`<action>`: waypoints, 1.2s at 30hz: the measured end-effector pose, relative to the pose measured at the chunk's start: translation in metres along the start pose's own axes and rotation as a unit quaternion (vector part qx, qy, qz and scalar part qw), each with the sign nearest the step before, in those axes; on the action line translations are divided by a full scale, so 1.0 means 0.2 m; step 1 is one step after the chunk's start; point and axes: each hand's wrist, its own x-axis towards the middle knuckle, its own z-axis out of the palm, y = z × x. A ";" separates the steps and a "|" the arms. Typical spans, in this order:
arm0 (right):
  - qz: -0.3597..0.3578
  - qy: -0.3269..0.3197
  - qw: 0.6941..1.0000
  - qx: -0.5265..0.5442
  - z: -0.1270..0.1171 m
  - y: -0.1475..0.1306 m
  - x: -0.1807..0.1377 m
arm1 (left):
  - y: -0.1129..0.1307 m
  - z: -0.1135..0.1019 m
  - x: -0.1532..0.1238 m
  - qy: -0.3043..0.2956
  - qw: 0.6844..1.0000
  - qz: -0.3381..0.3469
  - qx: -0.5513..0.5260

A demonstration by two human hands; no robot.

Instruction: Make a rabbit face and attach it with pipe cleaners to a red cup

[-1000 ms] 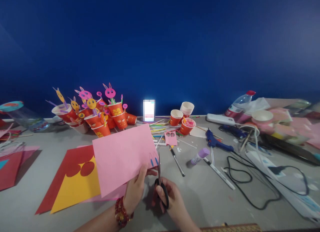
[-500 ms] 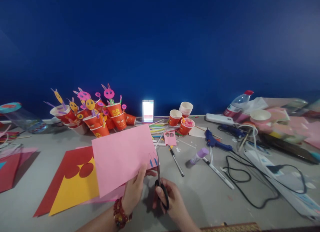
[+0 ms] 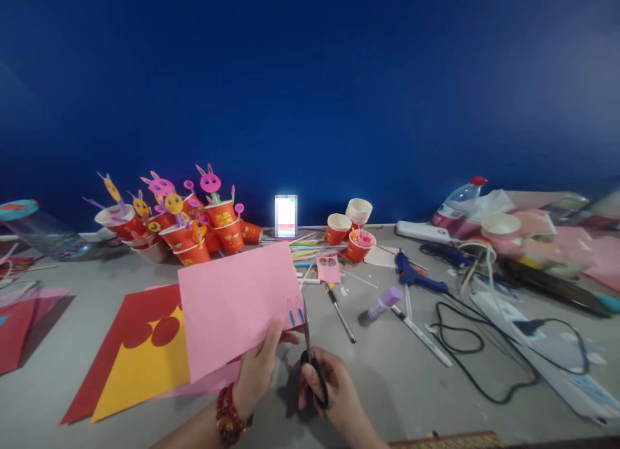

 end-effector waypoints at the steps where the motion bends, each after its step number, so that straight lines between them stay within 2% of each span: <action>1: 0.003 0.000 1.000 -0.002 0.00 0.00 0.00 | 0.00 0.00 0.00 0.000 1.000 0.003 0.000; 17: -0.012 0.007 0.999 -0.038 -0.07 0.04 -0.01 | 0.02 0.00 0.00 -0.033 0.999 0.037 -0.007; 25: -0.005 -0.006 0.997 -0.072 -0.09 -0.01 -0.03 | 0.00 0.00 0.00 -0.043 0.998 0.054 -0.012; 36: -0.009 -0.005 0.996 -0.087 -0.11 -0.02 -0.05 | 0.03 0.00 0.00 -0.050 0.997 0.058 -0.018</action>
